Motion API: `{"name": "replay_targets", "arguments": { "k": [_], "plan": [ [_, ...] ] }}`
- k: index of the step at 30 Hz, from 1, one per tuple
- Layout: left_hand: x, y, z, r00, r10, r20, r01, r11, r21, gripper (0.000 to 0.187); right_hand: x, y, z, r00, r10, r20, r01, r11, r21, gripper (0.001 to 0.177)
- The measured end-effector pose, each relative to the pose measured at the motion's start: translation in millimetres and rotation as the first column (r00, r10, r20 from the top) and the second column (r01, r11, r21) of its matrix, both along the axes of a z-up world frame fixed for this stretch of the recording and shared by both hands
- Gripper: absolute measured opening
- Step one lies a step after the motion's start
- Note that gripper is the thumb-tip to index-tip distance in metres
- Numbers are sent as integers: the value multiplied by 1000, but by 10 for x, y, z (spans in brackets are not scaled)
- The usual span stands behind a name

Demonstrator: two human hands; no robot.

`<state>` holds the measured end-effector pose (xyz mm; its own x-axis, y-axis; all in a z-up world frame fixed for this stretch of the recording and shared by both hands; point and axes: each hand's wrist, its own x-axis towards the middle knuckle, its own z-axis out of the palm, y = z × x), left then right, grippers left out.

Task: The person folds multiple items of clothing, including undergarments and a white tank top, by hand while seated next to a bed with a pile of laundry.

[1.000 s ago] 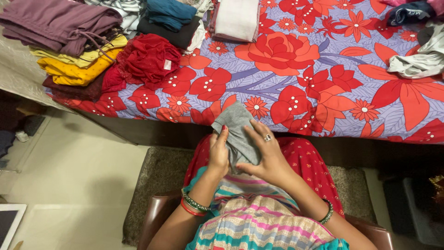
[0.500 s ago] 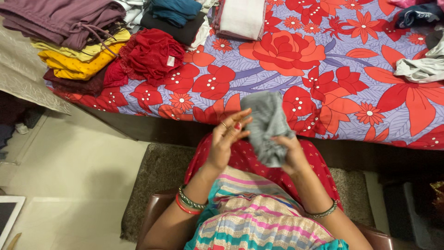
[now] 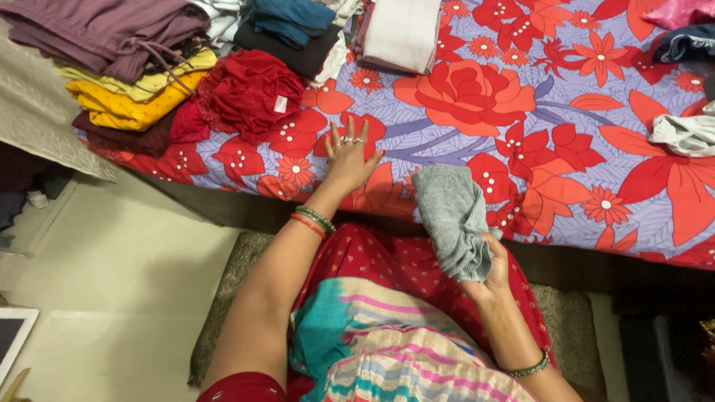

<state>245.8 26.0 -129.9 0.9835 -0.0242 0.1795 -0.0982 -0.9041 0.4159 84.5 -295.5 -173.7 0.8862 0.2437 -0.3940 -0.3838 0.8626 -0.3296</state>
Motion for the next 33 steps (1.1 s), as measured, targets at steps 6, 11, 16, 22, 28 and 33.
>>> {"name": "replay_targets", "arguments": {
  "k": [6,11,16,22,28,33],
  "plan": [
    [359,269,-249,983,85,-166,-58,985,160,85,52,-184,-299,1000,-23,-2,23,1000,-3,35],
    [465,460,-450,972,108,208,-124,990,64,50,184,-145,-497,986,-65,-154,48,992,-117,38],
    [685,514,-612,940,177,292,-177,984,-26,39,479,130,-764,968,16,-252,-42,994,-97,30],
    [889,574,-719,906,261,333,-246,965,-89,34,1063,569,-961,936,349,45,-342,932,-119,30],
    [895,579,-600,897,283,339,-233,955,-182,32,1989,1071,-410,946,317,-65,-319,879,-354,29],
    [888,597,-542,906,273,324,-212,954,-210,30,3277,1829,553,599,356,717,371,670,-643,63]
  ]
}}
